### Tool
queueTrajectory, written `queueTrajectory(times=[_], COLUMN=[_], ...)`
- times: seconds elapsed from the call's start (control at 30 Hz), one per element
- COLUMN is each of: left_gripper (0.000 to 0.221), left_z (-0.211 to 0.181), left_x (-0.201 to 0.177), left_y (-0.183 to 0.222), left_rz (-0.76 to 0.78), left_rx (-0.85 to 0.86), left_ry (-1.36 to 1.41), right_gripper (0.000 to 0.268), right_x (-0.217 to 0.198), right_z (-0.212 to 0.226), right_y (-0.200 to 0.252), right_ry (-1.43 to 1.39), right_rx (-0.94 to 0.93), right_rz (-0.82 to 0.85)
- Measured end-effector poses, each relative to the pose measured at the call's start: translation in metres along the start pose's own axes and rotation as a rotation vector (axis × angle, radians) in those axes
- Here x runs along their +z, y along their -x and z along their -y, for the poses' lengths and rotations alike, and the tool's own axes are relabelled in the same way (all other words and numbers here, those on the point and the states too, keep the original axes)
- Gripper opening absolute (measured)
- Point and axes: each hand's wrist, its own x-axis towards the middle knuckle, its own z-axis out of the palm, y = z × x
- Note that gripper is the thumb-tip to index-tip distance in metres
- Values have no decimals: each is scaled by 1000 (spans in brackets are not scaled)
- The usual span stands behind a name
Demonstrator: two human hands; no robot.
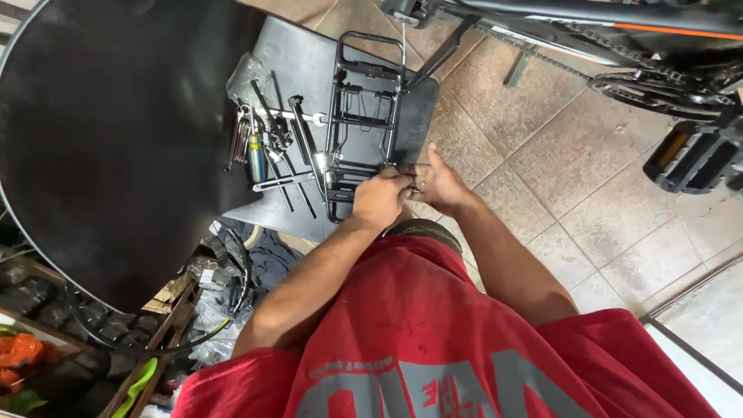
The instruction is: Assembling a metal bicycle rack by attaching brackets and hardware.
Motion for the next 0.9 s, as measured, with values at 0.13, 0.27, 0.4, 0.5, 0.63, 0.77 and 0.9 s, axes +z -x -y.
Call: queueTrajectory(times=[0.13, 0.27, 0.4, 0.5, 0.63, 0.77, 0.9], left_gripper=[20, 25, 27, 25, 23, 22, 17], left_z=[0, 3, 11, 10, 5, 9, 43], left_x=[23, 35, 62, 62, 44, 6, -4], left_y=[-5, -2, 2, 8, 21, 20, -10], left_rz=[90, 169, 224, 202, 138, -65, -256], left_rx=[50, 65, 7, 6, -1, -116, -181], left_ry=[-107, -136, -109, -64, 31, 380, 510], right_gripper=[94, 110, 113, 110, 109, 89, 48], right_x=[33, 60, 55, 53, 44, 34, 2], right_z=[20, 32, 19, 20, 11, -5, -37], right_y=[50, 86, 88, 98, 86, 52, -13], right_ry=[124, 546, 869, 879, 858, 769, 596], right_rx=[-31, 87, 108, 44, -7, -40, -231], right_rz=[-160, -192, -78, 3, 42, -46, -275])
